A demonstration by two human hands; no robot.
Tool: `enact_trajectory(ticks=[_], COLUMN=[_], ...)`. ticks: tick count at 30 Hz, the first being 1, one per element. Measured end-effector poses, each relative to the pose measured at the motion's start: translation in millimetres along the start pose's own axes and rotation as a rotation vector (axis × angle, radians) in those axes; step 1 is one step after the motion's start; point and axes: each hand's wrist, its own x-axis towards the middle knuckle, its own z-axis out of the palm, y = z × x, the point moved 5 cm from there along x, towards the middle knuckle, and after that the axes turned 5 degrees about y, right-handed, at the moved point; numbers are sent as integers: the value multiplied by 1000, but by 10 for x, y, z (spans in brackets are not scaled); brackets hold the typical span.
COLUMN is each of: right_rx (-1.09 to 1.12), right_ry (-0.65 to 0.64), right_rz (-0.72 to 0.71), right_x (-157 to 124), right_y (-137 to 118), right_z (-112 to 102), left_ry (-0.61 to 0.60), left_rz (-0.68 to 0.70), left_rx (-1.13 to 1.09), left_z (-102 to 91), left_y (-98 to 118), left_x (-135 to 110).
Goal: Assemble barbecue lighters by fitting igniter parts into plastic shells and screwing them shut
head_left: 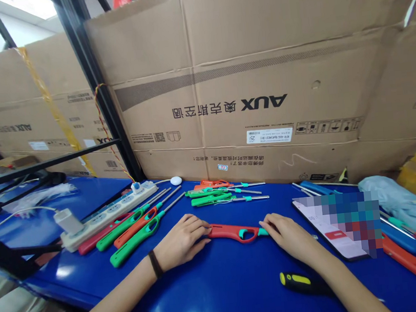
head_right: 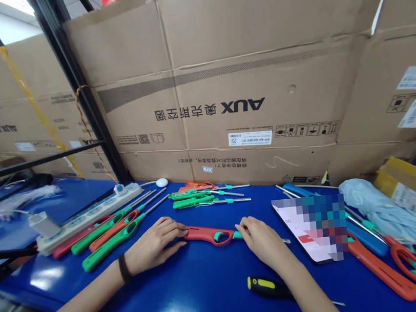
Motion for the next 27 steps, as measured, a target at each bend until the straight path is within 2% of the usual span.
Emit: enact_trajectory(ticks=[6, 11, 12, 16, 20, 23, 25, 27], right_rx=[6, 19, 57, 157, 146, 178, 317, 537], right_ry=[11, 71, 54, -162, -233, -300, -236, -103], right_rz=[-23, -22, 0, 86, 113, 52, 0, -44], right_x=[9, -113, -189, -617, -851, -728, -508, -234], right_y=[-17, -96, -89, 46, 92, -144, -384, -616], right_z=[-12, -286, -334, -342, -326, -344, -395, -427], left_ry=[25, 83, 86, 56, 10, -25, -44, -55], left_rz=[-54, -105, -115, -175, -250, -244, -239, -234], left_rx=[-82, -177, -201, -302, -418, -471, -495, -519], left_z=[84, 102, 107, 127, 178, 250, 301, 345], left_y=[-72, -170, -195, -300, -370, -357, -329, -289], left_x=[66, 88, 95, 156, 260, 355, 409, 446])
